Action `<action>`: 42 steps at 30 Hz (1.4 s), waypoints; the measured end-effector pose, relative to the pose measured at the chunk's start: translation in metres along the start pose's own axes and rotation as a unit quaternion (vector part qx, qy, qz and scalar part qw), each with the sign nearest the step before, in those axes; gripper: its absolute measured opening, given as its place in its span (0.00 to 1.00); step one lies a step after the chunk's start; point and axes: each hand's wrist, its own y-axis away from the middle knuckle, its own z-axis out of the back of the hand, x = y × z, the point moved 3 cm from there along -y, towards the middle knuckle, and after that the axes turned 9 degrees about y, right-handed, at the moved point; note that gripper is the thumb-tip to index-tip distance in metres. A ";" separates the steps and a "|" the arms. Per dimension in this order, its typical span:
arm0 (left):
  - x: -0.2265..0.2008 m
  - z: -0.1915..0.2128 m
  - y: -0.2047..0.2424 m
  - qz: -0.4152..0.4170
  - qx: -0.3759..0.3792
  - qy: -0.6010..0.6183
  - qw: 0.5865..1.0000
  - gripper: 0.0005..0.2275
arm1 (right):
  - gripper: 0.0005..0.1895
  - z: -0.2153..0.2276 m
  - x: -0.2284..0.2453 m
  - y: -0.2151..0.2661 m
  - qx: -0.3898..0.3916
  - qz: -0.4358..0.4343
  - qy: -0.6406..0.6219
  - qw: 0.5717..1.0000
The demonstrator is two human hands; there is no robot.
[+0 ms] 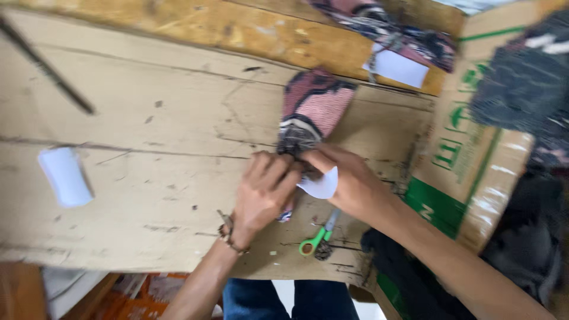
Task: The person wraps patterned fabric items with a light-colored ribbon, ties the ribbon, and cuts the excess with scissors. They then place the wrapped items into a cardboard box and repeat the process with additional fabric pieces.
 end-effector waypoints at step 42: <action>0.065 0.257 0.158 0.397 -0.309 0.161 0.849 0.12 | 0.30 -0.120 0.158 -0.064 -0.122 -0.299 0.252 0.912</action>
